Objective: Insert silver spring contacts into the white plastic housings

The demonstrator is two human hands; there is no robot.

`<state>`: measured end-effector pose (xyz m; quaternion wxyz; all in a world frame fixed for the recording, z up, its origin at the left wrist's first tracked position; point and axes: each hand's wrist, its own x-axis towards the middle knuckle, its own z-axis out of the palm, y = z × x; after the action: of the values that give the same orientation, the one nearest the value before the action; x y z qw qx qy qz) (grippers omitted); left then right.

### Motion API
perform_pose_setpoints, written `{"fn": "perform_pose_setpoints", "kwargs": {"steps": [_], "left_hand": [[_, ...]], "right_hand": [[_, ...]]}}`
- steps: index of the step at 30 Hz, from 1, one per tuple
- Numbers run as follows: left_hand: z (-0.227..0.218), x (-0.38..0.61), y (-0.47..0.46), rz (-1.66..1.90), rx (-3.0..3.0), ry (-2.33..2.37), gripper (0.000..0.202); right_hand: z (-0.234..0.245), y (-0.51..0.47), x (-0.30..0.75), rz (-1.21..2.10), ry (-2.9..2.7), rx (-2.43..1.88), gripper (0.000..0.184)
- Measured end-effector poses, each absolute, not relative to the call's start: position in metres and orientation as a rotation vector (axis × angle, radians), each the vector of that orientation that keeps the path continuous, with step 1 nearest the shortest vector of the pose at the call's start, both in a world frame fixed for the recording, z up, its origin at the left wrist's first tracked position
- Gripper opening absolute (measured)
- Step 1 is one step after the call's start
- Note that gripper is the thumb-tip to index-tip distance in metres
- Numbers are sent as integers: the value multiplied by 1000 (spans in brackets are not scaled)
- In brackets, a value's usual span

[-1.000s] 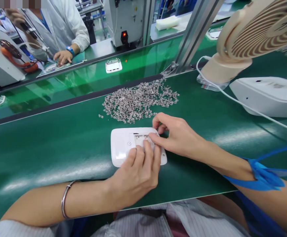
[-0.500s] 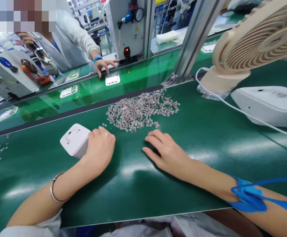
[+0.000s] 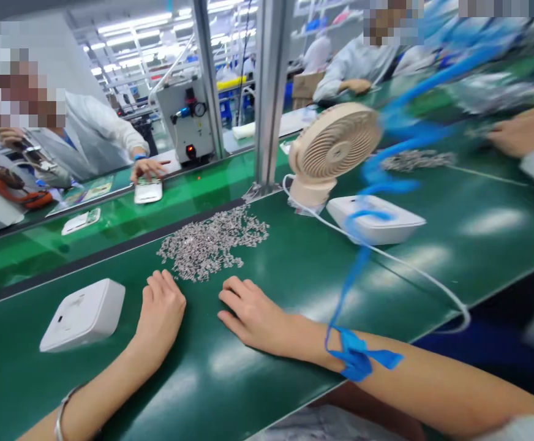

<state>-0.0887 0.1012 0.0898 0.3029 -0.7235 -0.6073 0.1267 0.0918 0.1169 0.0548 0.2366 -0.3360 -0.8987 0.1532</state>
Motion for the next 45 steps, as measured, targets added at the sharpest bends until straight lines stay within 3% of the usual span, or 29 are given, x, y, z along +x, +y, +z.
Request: {"fn": "perform_pose_setpoints", "kwargs": {"steps": [6,16,27,32,38,42,45], "left_hand": [[64,-84,98,102,-2007,-1333,50],[49,-71,85,-72,-2042,-1287,58],[37,-34,23,-84,-1924,-1586,31],[15,-21,-4,-269,-1832,-1712,45],[32,1,10,-130,-2087,-1919,57],[47,14,40,-36,-2352,-2046,67],[52,26,70,-35,-2440,-2041,71]], "right_hand": [[55,125,92,436,-2397,-940,10],[55,132,92,286,-2346,-1006,14],[48,132,91,200,-2467,-949,14],[48,132,92,238,-2508,-937,13],[55,136,106,243,-2393,-981,16],[59,157,160,9,-1992,-1169,23],[54,176,219,-185,-1653,-1466,38]]}}
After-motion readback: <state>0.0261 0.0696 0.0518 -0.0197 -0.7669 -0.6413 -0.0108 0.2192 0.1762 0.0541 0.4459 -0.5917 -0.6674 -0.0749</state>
